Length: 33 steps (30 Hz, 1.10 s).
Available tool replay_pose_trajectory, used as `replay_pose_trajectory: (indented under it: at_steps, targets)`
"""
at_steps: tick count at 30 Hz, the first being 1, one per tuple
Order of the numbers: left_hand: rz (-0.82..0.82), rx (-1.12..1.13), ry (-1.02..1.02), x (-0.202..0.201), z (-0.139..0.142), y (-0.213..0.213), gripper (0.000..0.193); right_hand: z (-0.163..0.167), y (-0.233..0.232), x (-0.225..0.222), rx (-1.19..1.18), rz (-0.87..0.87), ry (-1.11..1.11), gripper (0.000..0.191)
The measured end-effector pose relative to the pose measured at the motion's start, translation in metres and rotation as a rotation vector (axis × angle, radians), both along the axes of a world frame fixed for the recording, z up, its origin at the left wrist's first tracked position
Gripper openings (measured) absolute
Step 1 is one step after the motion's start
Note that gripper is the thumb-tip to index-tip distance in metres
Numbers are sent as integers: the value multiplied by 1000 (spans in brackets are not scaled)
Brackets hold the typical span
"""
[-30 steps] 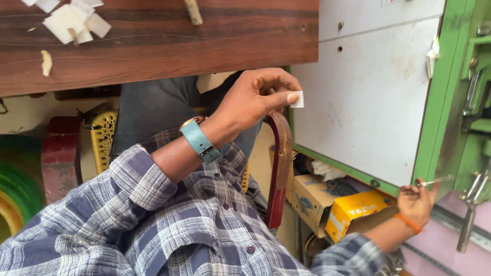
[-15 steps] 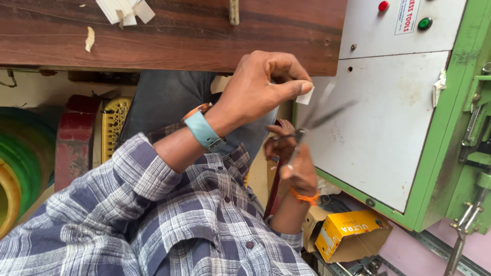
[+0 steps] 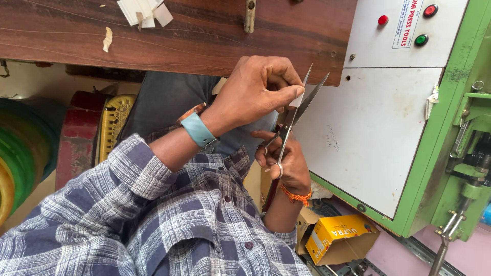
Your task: The person cuts small white paper pieces with scissors and inserts them one at a time into the slots of a circular motor rotor, pressing each piece into place by hand. The rotor rests on a wooden workbench next to a cloth and pliers.
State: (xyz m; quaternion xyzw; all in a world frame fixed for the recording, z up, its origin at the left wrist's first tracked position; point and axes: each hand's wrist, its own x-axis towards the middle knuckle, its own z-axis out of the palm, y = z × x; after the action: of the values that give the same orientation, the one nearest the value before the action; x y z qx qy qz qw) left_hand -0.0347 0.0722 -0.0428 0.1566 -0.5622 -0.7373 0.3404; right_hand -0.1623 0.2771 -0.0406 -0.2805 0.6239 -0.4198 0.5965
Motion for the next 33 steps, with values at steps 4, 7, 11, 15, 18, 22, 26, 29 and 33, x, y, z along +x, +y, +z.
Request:
replay_pose_trajectory:
  at_steps: [4, 7, 11, 15, 18, 22, 26, 29, 33]
  targets:
    - [-22, -23, 10, 0, 2, -7, 11, 5, -4, 2, -34, -6, -5, 115]
    - [-35, -40, -45, 1, 4, -8, 12, 7, -4, -1, -33, 25, -10, 115]
    - [-43, -32, -53, 1, 3, -8, 13, 4, -1, -7, -56, 73, 9, 116]
    - [13, -117, -9, -1, 2, -7, 12, 1, 2, -10, -65, 57, 4, 109]
    - [32, -137, -19, -2, 3, -6, 12, 2, 1, -10, -72, 45, 21, 108]
    - [-6, -91, -87, -2, 3, -9, 13, 6, -3, -10, -29, 50, 32, 119]
    - [68, -191, -8, -2, 2, -13, 13, 9, -7, -6, -57, 39, 1, 114]
    - [-40, -61, -141, -2, 1, -15, 14, 7, -6, -3, -58, 18, -30, 109]
    - [-38, -67, -78, -1, -1, -17, 13, -1, -2, -5, -70, 25, -29, 105]
